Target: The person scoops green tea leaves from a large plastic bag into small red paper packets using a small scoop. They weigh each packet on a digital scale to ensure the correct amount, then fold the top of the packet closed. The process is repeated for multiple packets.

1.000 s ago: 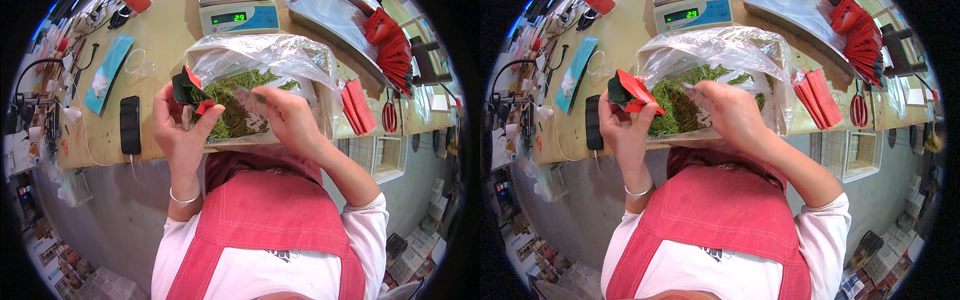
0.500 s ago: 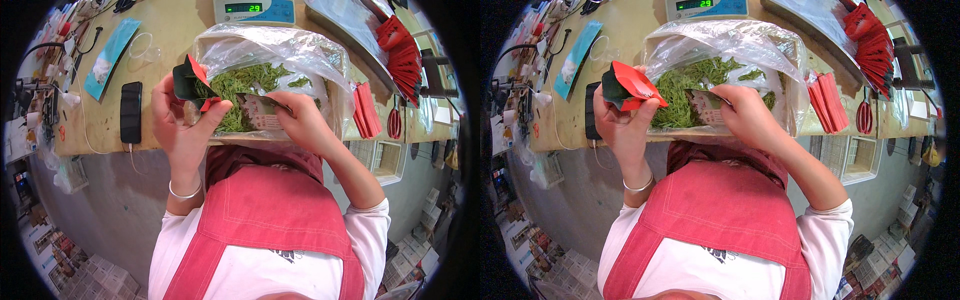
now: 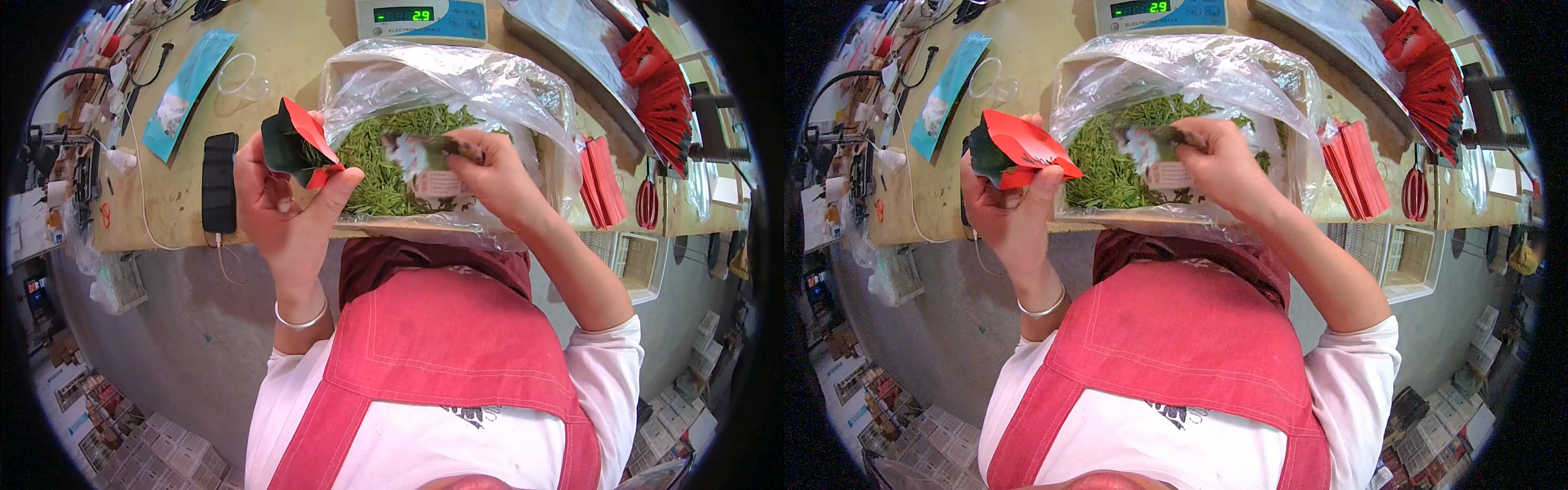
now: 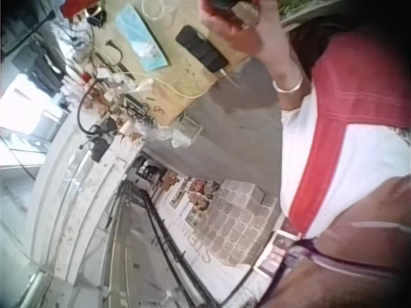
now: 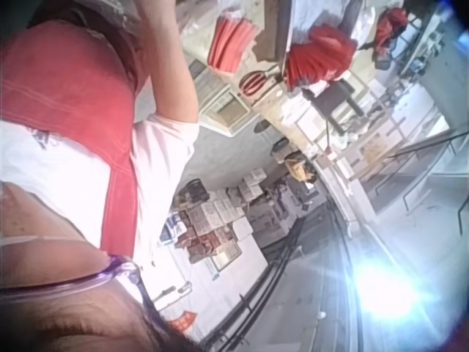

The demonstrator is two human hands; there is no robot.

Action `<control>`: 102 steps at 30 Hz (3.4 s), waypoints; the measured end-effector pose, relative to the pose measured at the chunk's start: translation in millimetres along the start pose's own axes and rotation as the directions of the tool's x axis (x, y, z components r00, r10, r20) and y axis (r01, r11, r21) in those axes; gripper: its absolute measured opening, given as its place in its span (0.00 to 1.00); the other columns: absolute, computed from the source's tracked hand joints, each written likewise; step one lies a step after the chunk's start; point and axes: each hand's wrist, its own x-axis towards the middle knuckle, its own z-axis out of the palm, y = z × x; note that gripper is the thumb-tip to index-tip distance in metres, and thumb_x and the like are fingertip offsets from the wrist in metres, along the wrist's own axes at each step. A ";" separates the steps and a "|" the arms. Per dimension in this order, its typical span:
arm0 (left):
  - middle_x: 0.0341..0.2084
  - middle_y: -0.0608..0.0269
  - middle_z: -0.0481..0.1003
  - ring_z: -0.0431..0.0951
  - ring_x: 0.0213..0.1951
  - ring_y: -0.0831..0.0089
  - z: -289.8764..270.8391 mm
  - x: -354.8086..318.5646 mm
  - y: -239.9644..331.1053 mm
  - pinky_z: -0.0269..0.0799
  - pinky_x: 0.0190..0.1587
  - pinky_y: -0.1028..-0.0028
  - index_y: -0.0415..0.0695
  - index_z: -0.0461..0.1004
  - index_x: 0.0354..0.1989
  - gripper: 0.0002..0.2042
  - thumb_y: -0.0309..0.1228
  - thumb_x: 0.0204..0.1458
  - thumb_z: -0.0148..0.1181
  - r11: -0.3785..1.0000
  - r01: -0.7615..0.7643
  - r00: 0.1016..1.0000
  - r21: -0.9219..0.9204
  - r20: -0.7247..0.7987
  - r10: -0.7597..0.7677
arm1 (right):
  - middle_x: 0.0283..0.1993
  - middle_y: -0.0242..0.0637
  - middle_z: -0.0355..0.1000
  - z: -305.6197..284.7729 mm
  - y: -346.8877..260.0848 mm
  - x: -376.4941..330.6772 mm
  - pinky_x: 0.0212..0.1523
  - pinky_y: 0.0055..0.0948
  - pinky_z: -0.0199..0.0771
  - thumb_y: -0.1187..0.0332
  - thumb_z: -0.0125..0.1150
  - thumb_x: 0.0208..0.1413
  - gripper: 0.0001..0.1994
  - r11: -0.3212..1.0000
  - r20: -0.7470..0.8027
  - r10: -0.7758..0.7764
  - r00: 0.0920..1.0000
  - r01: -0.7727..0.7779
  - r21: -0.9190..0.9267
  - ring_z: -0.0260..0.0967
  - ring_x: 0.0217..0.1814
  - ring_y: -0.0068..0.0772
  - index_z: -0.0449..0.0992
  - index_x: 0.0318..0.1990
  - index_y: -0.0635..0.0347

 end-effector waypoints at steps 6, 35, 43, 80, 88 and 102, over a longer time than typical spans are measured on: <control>0.53 0.56 0.80 0.80 0.52 0.74 -1.4 0.2 1.3 0.75 0.56 0.75 0.39 0.70 0.59 0.35 0.23 0.41 0.84 1.000 0.018 1.000 0.012 0.023 -0.018 | 0.46 0.33 0.79 -4.9 1.6 0.8 0.48 0.27 0.77 0.79 0.64 0.61 0.17 0.949 0.063 0.241 0.969 -0.249 0.194 0.75 0.45 0.23 0.78 0.57 0.68; 0.50 0.61 0.78 0.79 0.50 0.71 14.7 -4.1 4.3 0.75 0.55 0.70 0.39 0.73 0.56 0.32 0.27 0.42 0.84 0.990 0.000 0.993 0.142 0.121 -0.017 | 0.48 0.38 0.81 -38.3 -66.6 -56.7 0.50 0.31 0.83 0.83 0.62 0.59 0.18 0.807 -0.176 -0.042 0.983 0.137 0.575 0.81 0.46 0.28 0.78 0.58 0.69; 0.49 0.55 0.78 0.80 0.49 0.59 36.7 -8.9 15.0 0.76 0.54 0.64 0.42 0.75 0.55 0.32 0.24 0.37 0.81 0.922 -0.062 0.962 0.383 0.267 -0.046 | 0.48 0.37 0.81 -32.8 -103.7 -73.0 0.50 0.29 0.81 0.81 0.63 0.61 0.17 0.883 -0.351 -0.218 0.911 0.337 0.325 0.79 0.47 0.24 0.78 0.58 0.69; 0.50 0.49 0.79 0.81 0.53 0.55 139.2 272.7 -58.3 0.75 0.58 0.62 0.41 0.77 0.60 0.31 0.45 0.50 0.74 0.642 -0.515 0.756 0.568 0.654 0.027 | 0.40 0.49 0.77 -28.7 -8.5 -91.9 0.42 0.30 0.76 0.85 0.57 0.59 0.19 0.812 -0.236 -0.564 0.791 0.480 -0.331 0.76 0.37 0.42 0.78 0.57 0.63; 0.53 0.47 0.77 0.76 0.59 0.51 173.1 299.3 -107.0 0.71 0.64 0.58 0.40 0.76 0.62 0.33 0.47 0.50 0.74 0.525 -0.563 0.749 0.638 0.662 -0.002 | 0.38 0.43 0.77 -37.6 5.3 -92.3 0.39 0.27 0.73 0.84 0.56 0.62 0.16 0.849 -0.283 -0.523 0.804 0.461 -0.258 0.73 0.36 0.30 0.78 0.56 0.64; 0.58 0.45 0.76 0.74 0.63 0.51 109.0 321.0 -81.5 0.68 0.67 0.58 0.35 0.74 0.61 0.36 0.53 0.53 0.71 0.521 -0.552 0.784 0.652 0.619 0.056 | 0.41 0.49 0.77 -40.7 2.4 -87.3 0.40 0.33 0.75 0.85 0.56 0.58 0.19 0.847 -0.200 -0.520 0.831 0.469 -0.251 0.76 0.37 0.44 0.77 0.57 0.64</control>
